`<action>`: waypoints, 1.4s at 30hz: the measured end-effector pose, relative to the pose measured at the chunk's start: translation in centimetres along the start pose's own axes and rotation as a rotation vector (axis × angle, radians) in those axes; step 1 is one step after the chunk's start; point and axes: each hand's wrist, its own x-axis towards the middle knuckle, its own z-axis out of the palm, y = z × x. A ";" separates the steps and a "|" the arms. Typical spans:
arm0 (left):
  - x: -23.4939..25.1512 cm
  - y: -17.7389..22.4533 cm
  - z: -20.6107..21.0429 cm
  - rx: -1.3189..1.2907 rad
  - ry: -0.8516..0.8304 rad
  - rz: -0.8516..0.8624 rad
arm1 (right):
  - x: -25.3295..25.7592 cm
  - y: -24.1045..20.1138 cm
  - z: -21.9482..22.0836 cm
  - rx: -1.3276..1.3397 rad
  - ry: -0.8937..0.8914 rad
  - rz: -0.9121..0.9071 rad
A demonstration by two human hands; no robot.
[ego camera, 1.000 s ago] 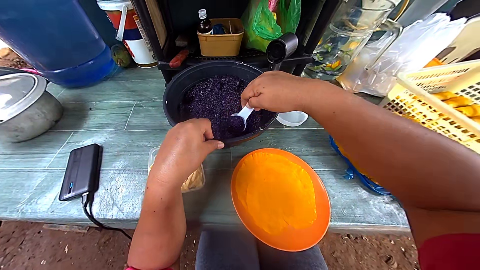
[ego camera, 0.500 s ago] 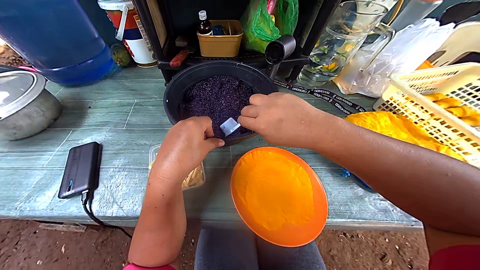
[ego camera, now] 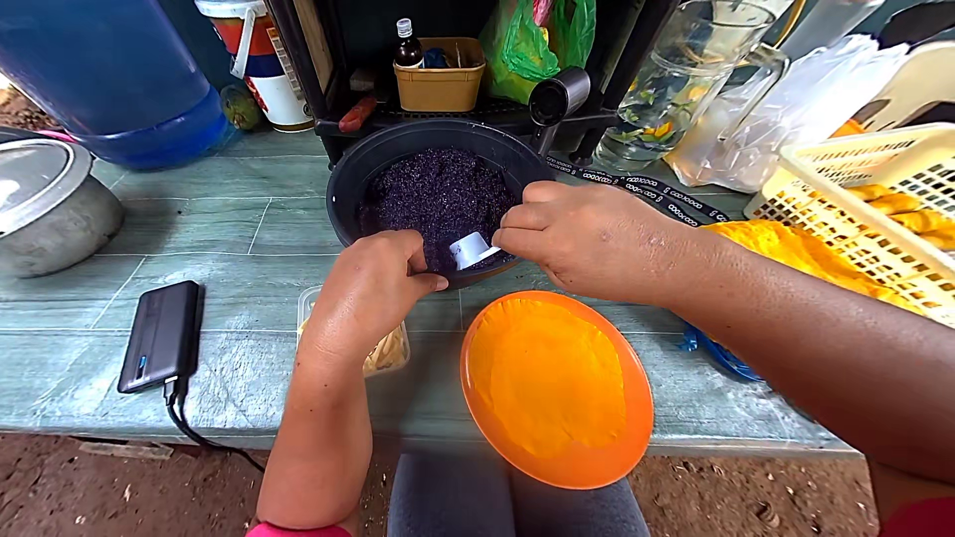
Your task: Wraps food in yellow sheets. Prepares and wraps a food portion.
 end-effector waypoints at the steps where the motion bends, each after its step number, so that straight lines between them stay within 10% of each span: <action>1: 0.0 0.0 0.0 0.000 -0.001 -0.001 | -0.1 0.0 0.0 -0.001 -0.012 -0.010; 8: 0.0 0.0 -0.1 -0.003 -0.008 -0.005 | 0.4 3.7 0.1 0.265 -0.154 0.005; 14: 0.0 0.2 -0.3 -0.001 -0.026 -0.036 | 2.9 7.1 -1.0 0.572 -0.377 0.448; 29: 0.1 0.2 -0.2 -0.001 -0.026 -0.020 | 1.7 7.2 1.5 0.447 -0.087 0.263; 35: 0.0 0.3 -0.3 0.006 -0.036 -0.047 | 2.6 6.2 0.6 0.572 -0.225 0.486; 42: -0.2 -0.1 -0.4 -0.135 0.070 0.060 | -6.0 -0.8 -1.4 0.390 0.088 0.568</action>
